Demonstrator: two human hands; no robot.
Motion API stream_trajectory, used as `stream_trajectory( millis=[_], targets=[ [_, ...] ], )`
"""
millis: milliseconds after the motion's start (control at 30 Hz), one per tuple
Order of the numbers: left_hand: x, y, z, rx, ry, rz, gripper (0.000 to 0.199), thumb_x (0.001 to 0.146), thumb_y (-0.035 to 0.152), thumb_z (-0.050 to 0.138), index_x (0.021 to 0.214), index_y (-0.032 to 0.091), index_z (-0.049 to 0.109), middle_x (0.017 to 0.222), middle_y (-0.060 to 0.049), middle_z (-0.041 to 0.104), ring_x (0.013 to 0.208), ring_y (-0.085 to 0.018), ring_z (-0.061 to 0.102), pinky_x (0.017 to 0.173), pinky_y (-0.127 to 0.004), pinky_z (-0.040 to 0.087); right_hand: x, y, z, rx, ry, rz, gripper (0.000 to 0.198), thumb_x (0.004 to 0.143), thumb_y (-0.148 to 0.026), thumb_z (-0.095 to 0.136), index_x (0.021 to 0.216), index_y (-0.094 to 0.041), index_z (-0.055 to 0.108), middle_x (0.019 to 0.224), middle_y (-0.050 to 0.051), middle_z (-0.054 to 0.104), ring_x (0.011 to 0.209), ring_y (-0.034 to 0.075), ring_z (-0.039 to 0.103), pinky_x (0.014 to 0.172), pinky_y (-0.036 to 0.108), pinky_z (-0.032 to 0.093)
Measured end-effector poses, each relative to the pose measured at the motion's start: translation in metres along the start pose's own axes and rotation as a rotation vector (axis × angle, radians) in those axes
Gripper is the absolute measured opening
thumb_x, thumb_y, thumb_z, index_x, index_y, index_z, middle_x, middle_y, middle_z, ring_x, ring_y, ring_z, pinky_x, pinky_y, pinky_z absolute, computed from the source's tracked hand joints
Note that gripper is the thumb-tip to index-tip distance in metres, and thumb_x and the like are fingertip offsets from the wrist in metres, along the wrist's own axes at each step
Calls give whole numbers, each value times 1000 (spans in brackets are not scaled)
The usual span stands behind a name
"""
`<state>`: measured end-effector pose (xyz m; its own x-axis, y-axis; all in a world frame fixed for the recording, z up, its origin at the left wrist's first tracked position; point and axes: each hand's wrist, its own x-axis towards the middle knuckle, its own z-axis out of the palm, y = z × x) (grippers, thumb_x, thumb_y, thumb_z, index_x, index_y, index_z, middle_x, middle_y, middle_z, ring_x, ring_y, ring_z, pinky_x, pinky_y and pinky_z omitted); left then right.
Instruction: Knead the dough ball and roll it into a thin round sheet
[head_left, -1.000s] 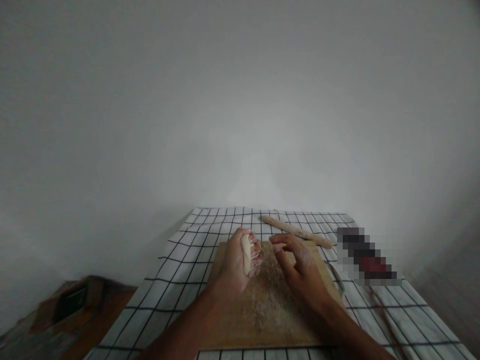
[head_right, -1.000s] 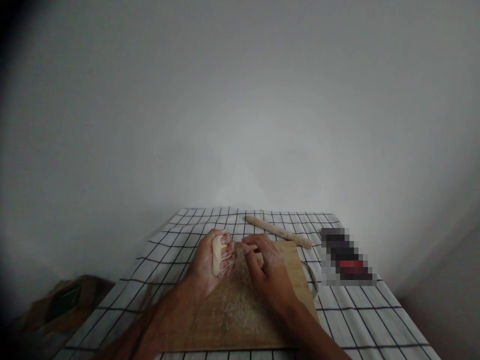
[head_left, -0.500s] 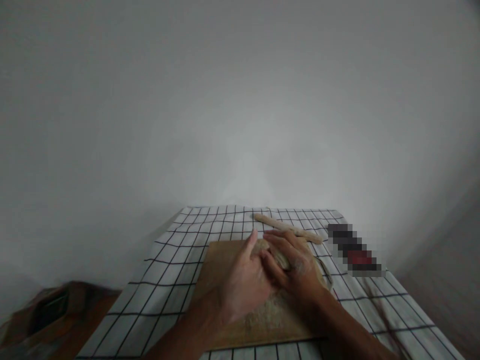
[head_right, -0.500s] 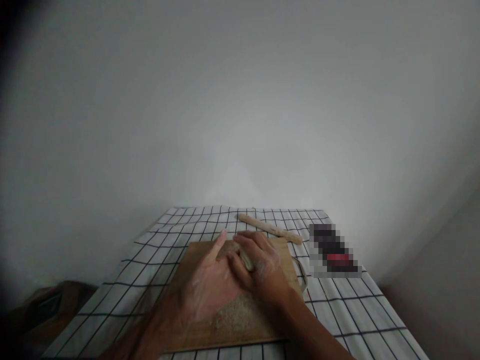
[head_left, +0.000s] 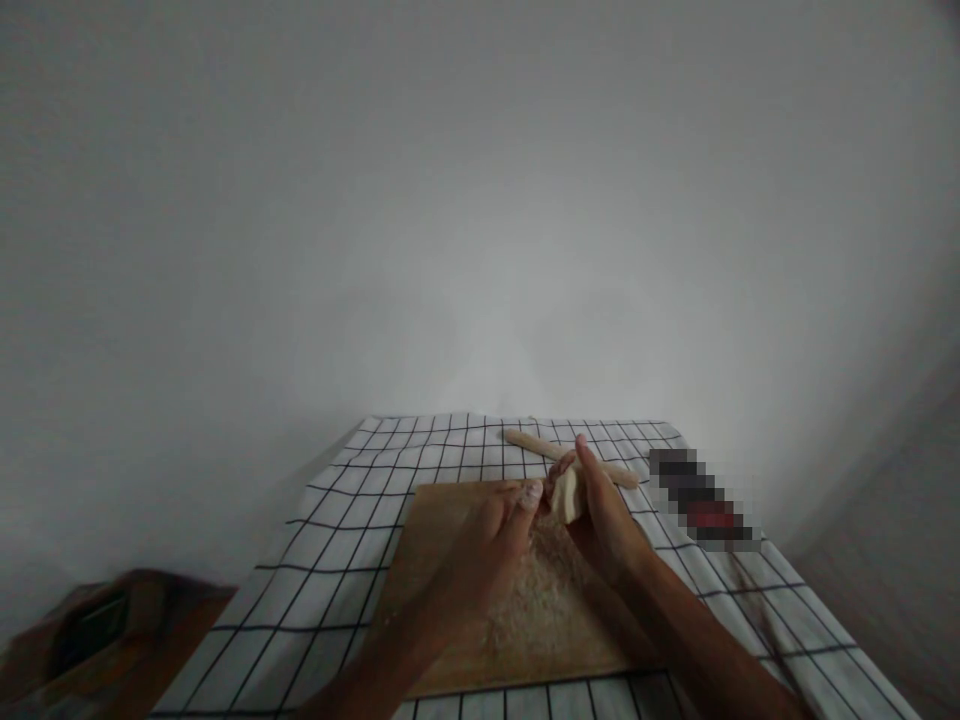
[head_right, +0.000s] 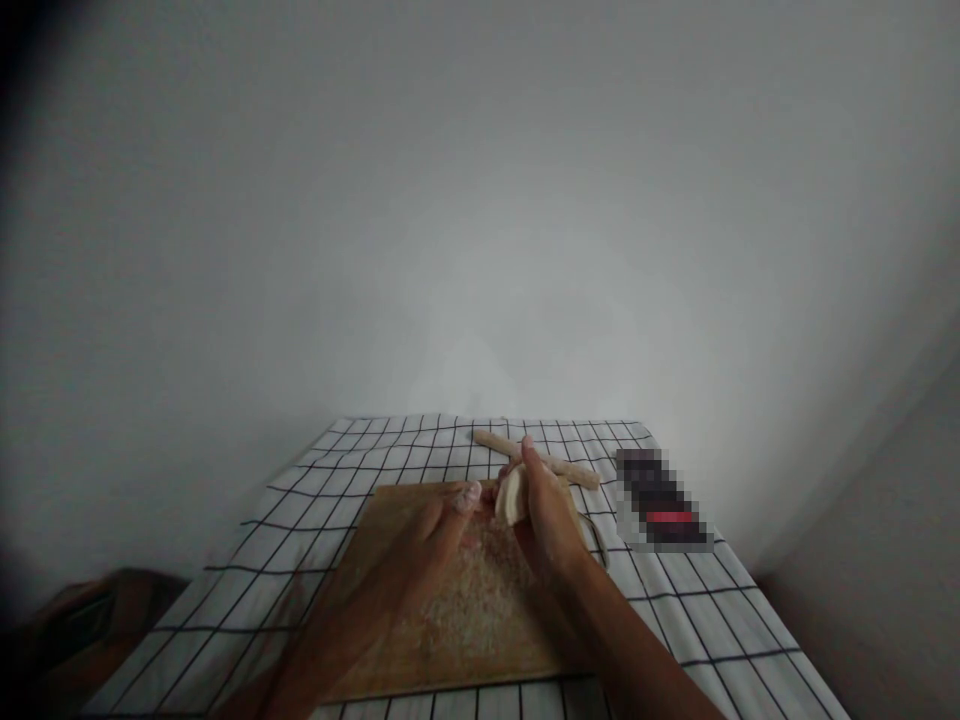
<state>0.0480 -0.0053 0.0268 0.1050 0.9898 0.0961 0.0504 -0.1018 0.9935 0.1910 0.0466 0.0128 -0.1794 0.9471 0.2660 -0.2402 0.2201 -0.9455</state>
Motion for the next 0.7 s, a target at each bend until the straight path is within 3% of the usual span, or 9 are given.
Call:
stream_trajectory(
  millis=[100, 200, 300, 367, 433, 567, 633, 700],
  targets=[
    [5, -1, -7, 63, 171, 146, 26, 95, 48, 53, 98, 25, 66, 102, -6, 68, 96, -25, 64, 80, -32, 52, -3, -10, 6, 215, -76, 139, 70, 96, -73, 25, 85, -20, 70, 71, 6, 69, 76, 24, 68, 72, 38, 54],
    [9, 3, -16, 172, 323, 344, 29, 93, 40, 61, 118, 26, 60, 124, -7, 63, 115, -26, 59, 100, -37, 45, -10, -15, 13, 414, -246, 269, 71, 97, -71, 24, 93, -20, 72, 83, 9, 72, 87, 25, 69, 76, 38, 54],
    [12, 7, -25, 491, 192, 510, 36, 89, 34, 65, 124, 25, 62, 136, -8, 59, 130, -27, 50, 111, -40, 37, -18, -14, 21, 574, -363, 359, 66, 96, -71, 29, 101, -21, 72, 101, 11, 73, 99, 25, 68, 81, 37, 53],
    [16, 5, -30, 696, 104, 523, 29, 88, 34, 65, 116, 26, 67, 130, -7, 63, 123, -27, 56, 107, -39, 42, -21, -11, 24, 648, -366, 403, 63, 95, -72, 34, 104, -22, 71, 107, 11, 72, 104, 25, 67, 85, 37, 53],
    [20, 0, -34, 783, 124, 513, 27, 88, 34, 65, 113, 26, 68, 125, -5, 66, 113, -25, 62, 99, -38, 48, -22, -9, 25, 732, -336, 434, 61, 93, -73, 38, 104, -23, 71, 106, 10, 73, 104, 24, 67, 90, 37, 52],
    [28, -8, -44, 636, 226, 425, 28, 91, 39, 60, 113, 24, 69, 114, -6, 71, 102, -23, 67, 89, -35, 53, -19, -7, 22, 825, -342, 471, 67, 92, -75, 39, 114, -18, 68, 113, 11, 71, 107, 23, 67, 102, 40, 46],
    [31, -6, -49, 425, 271, 294, 31, 93, 46, 57, 105, 21, 71, 94, -6, 74, 77, -19, 69, 67, -28, 54, -16, -6, 19, 693, -338, 462, 66, 93, -72, 42, 125, -18, 62, 114, 13, 72, 106, 24, 69, 104, 44, 45],
    [34, 1, -53, 136, 310, 162, 38, 90, 55, 58, 92, 18, 70, 69, -3, 68, 48, -13, 57, 44, -23, 43, -13, -4, 16, 465, -284, 383, 58, 93, -65, 51, 129, -20, 60, 106, 12, 75, 98, 25, 71, 101, 47, 47]
  ],
)
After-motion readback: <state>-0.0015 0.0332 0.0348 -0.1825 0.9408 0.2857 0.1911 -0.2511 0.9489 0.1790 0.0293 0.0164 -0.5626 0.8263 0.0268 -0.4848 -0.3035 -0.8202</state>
